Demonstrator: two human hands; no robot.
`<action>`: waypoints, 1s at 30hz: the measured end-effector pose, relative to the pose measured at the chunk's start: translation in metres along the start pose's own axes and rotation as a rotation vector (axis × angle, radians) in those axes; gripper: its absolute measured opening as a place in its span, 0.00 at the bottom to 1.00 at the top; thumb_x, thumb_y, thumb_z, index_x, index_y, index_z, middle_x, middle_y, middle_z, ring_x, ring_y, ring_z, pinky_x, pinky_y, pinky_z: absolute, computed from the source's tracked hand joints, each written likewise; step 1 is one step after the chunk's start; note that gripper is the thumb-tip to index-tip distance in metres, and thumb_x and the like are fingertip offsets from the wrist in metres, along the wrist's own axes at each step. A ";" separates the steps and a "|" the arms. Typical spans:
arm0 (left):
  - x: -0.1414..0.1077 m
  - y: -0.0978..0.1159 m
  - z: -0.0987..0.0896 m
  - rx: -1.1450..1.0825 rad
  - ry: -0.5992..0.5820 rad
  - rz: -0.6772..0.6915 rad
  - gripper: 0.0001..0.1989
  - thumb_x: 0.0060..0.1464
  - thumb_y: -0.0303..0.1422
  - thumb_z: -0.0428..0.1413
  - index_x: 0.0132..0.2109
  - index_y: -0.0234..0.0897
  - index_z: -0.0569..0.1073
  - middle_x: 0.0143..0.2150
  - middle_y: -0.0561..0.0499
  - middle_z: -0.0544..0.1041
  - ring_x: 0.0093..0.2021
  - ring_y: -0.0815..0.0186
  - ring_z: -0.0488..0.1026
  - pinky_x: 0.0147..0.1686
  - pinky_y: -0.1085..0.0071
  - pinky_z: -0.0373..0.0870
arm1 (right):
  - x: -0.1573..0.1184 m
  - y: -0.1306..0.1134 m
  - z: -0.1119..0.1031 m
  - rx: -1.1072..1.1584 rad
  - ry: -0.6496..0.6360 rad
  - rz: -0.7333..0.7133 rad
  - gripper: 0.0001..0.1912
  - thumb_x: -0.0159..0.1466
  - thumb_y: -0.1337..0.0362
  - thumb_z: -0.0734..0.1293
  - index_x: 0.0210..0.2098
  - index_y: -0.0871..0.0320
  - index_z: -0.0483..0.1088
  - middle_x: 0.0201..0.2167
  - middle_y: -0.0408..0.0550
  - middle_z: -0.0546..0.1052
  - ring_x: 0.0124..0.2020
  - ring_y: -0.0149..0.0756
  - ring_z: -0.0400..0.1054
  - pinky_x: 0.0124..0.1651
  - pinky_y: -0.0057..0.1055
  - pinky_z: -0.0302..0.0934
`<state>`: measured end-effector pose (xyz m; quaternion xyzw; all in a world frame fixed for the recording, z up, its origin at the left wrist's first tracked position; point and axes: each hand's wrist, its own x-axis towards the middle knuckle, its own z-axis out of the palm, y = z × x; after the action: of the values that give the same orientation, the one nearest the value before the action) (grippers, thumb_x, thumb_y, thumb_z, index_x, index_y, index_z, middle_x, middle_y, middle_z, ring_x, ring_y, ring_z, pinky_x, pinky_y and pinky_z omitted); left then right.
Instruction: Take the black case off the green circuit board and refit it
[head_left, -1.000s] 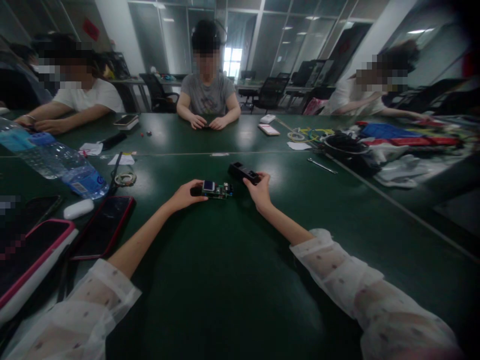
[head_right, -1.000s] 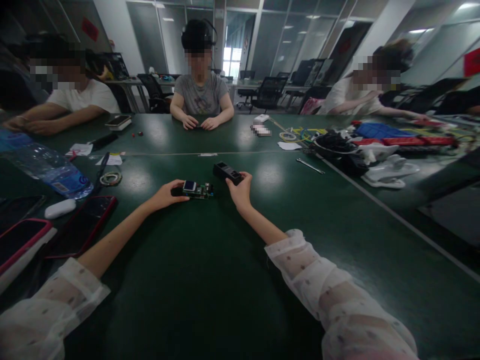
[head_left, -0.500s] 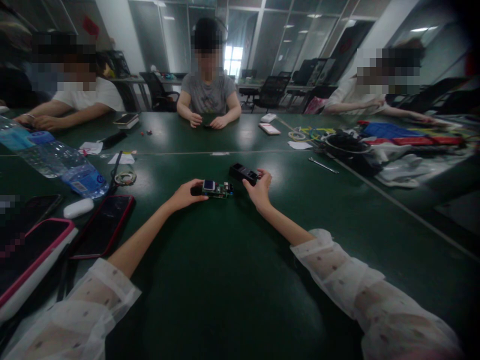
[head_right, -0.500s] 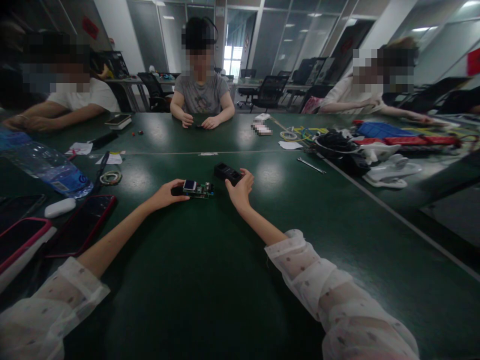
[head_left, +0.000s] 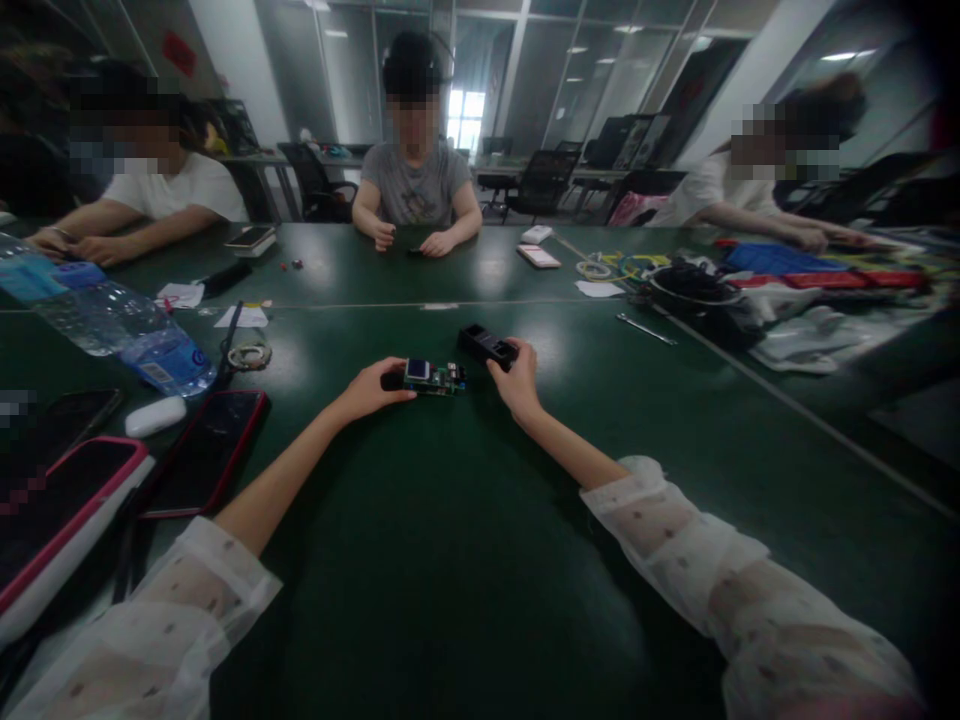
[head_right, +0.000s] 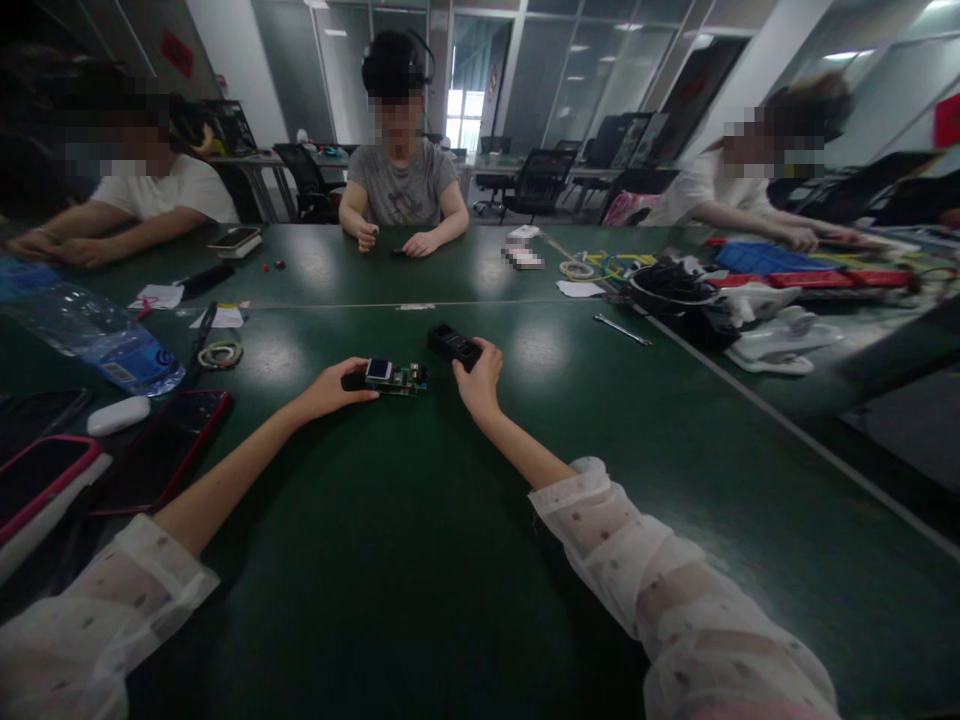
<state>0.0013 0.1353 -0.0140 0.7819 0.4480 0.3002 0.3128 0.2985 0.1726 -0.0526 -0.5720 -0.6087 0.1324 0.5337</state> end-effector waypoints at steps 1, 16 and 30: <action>0.000 0.000 0.000 0.000 0.000 0.001 0.27 0.50 0.40 0.62 0.56 0.39 0.69 0.57 0.44 0.73 0.57 0.55 0.71 0.57 0.51 0.65 | 0.000 0.001 0.000 0.006 0.002 0.003 0.26 0.57 0.63 0.69 0.53 0.56 0.60 0.52 0.57 0.64 0.56 0.51 0.59 0.61 0.60 0.54; 0.000 0.001 0.001 0.002 0.021 0.022 0.26 0.50 0.39 0.62 0.56 0.41 0.69 0.56 0.44 0.74 0.56 0.54 0.71 0.56 0.50 0.65 | -0.008 -0.032 -0.005 0.227 -0.141 -0.178 0.30 0.64 0.47 0.63 0.60 0.54 0.58 0.55 0.58 0.69 0.54 0.45 0.68 0.56 0.47 0.66; 0.002 -0.006 0.006 0.032 0.098 -0.029 0.28 0.48 0.40 0.64 0.55 0.39 0.69 0.57 0.41 0.73 0.57 0.52 0.71 0.57 0.48 0.65 | -0.018 -0.054 -0.012 0.166 -0.394 -0.365 0.26 0.68 0.52 0.60 0.63 0.51 0.55 0.59 0.55 0.66 0.59 0.46 0.63 0.63 0.51 0.60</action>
<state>0.0030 0.1379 -0.0220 0.7646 0.4789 0.3262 0.2822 0.2738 0.1351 -0.0155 -0.3703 -0.7808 0.1920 0.4651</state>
